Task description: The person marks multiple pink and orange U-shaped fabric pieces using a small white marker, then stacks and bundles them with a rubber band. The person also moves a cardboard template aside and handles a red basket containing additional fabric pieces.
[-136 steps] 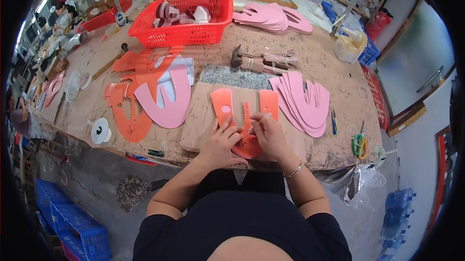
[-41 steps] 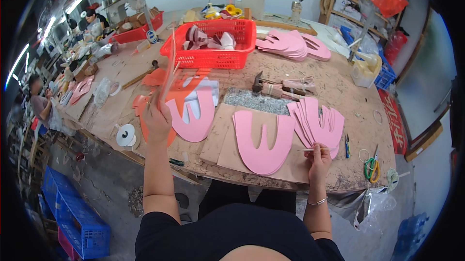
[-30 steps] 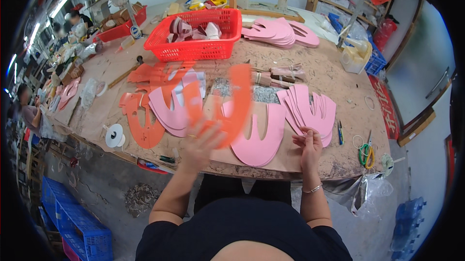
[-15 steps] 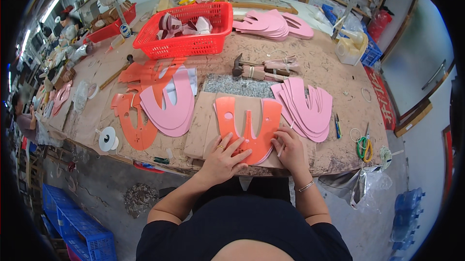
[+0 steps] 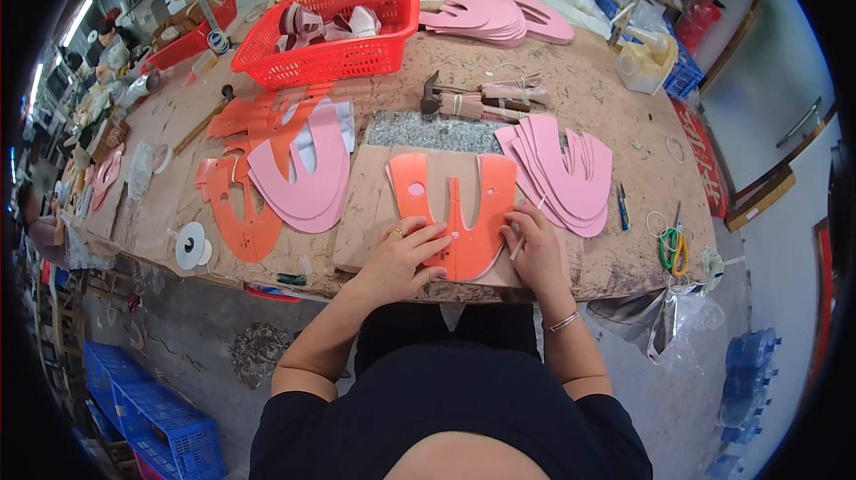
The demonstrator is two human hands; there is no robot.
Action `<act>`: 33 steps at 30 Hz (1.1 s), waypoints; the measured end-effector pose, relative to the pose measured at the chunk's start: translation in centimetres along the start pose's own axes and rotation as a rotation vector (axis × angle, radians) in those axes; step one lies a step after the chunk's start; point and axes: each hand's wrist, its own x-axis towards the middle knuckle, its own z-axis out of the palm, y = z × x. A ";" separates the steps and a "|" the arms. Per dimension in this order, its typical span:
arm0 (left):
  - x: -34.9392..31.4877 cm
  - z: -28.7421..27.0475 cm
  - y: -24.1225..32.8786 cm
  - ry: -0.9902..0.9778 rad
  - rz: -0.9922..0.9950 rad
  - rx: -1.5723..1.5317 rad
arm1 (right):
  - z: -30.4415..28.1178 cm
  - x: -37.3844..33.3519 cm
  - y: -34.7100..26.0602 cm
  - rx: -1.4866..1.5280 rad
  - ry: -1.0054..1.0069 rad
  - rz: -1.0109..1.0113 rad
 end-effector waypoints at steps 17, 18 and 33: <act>0.1 0.1 -0.1 0.011 0.025 0.056 | 0.0 0.1 -0.1 -0.003 0.002 0.015; 0.0 0.0 0.0 0.015 0.029 0.059 | 0.0 0.1 -0.1 -0.008 0.001 0.014; -0.1 0.4 0.0 0.056 0.016 0.042 | -0.3 0.3 -0.1 -0.004 0.002 0.020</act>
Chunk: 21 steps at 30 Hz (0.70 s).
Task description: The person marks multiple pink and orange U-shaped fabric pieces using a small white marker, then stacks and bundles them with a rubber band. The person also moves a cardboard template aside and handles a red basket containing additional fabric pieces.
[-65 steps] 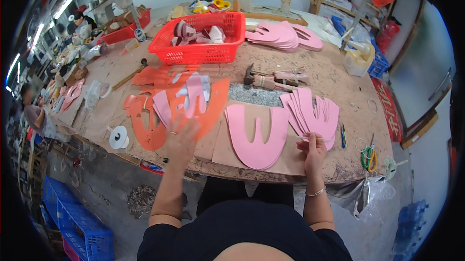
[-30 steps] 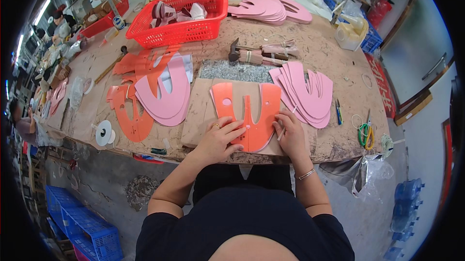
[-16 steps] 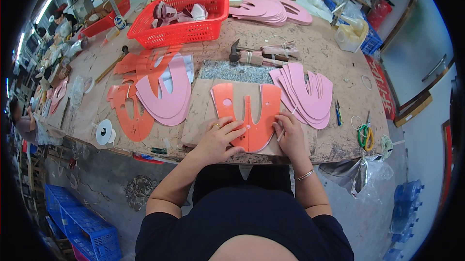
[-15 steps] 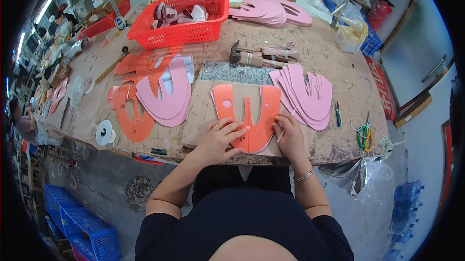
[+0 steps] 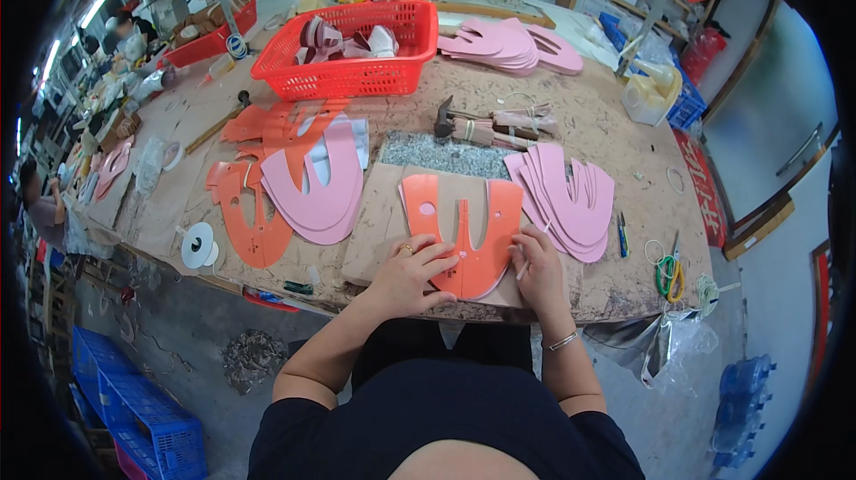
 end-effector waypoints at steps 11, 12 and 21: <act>-0.2 0.4 -0.3 0.030 0.009 -0.002 | 2.0 6.7 -2.7 0.704 -0.150 0.198; -0.2 0.4 -0.4 0.030 0.013 0.005 | 2.7 7.4 -3.7 0.635 -0.216 0.201; 0.0 0.0 0.1 0.012 -0.023 -0.008 | 9.6 9.4 -5.5 0.529 -0.243 -0.034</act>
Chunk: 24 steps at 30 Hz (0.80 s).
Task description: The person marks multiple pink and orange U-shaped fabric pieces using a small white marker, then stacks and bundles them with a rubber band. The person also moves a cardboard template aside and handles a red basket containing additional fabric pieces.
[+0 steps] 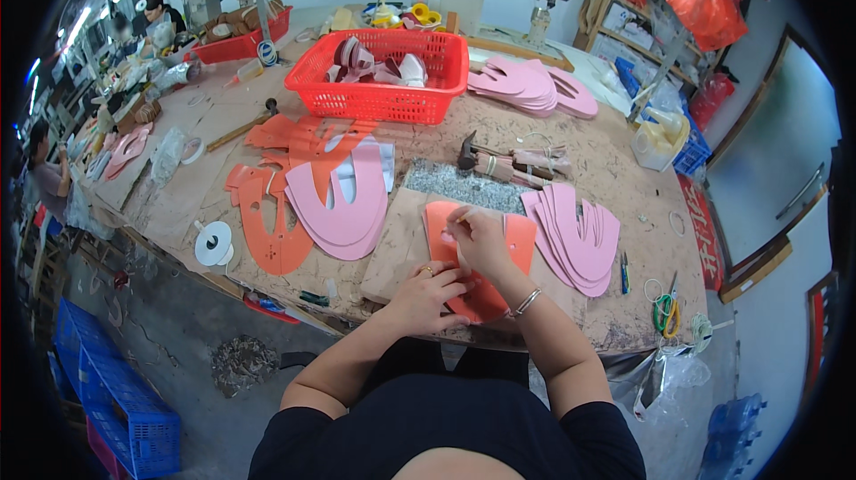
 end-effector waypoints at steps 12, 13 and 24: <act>-0.1 0.4 -0.5 0.044 0.021 0.020 | -2.8 0.1 -0.9 0.009 0.015 0.128; -0.1 0.3 -0.4 0.056 0.023 0.014 | -4.2 -0.3 -0.8 0.013 0.059 0.258; -0.1 0.4 -0.4 0.035 0.015 -0.007 | -8.4 -4.1 0.2 -0.131 0.212 0.229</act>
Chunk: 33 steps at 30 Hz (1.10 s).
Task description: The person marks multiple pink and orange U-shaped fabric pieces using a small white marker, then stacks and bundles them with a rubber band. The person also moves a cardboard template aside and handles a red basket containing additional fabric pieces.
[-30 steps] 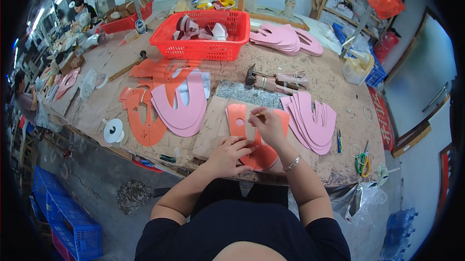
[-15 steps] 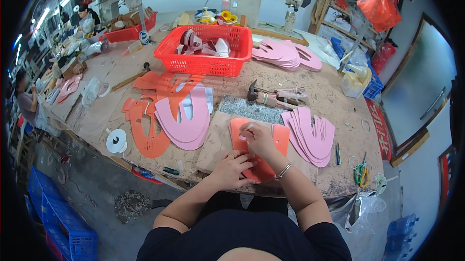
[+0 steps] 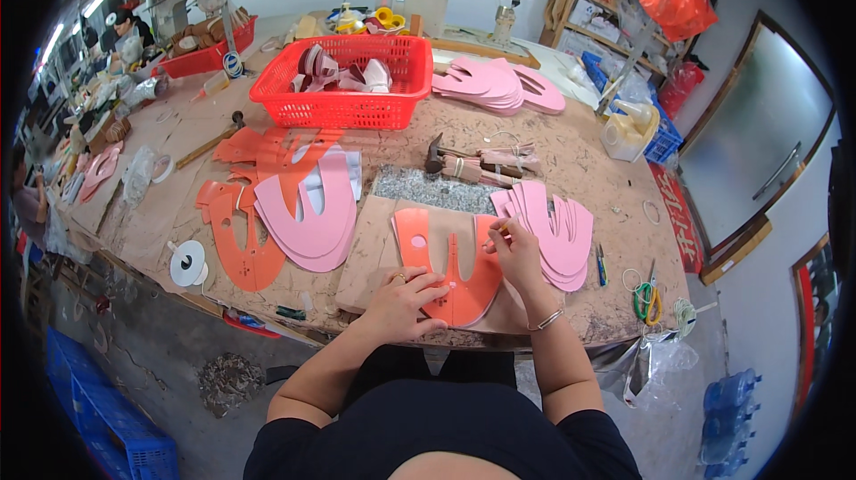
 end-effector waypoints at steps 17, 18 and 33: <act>0.1 -0.1 0.2 0.014 -0.002 -0.003 | 2.3 -5.1 -2.2 0.105 -0.160 -0.032; 0.2 -0.2 0.2 0.011 -0.006 -0.004 | 2.5 -5.3 -2.8 0.077 -0.139 -0.029; 1.1 -1.4 -0.3 -0.029 0.126 0.135 | -0.6 -4.6 -1.2 0.316 0.059 0.084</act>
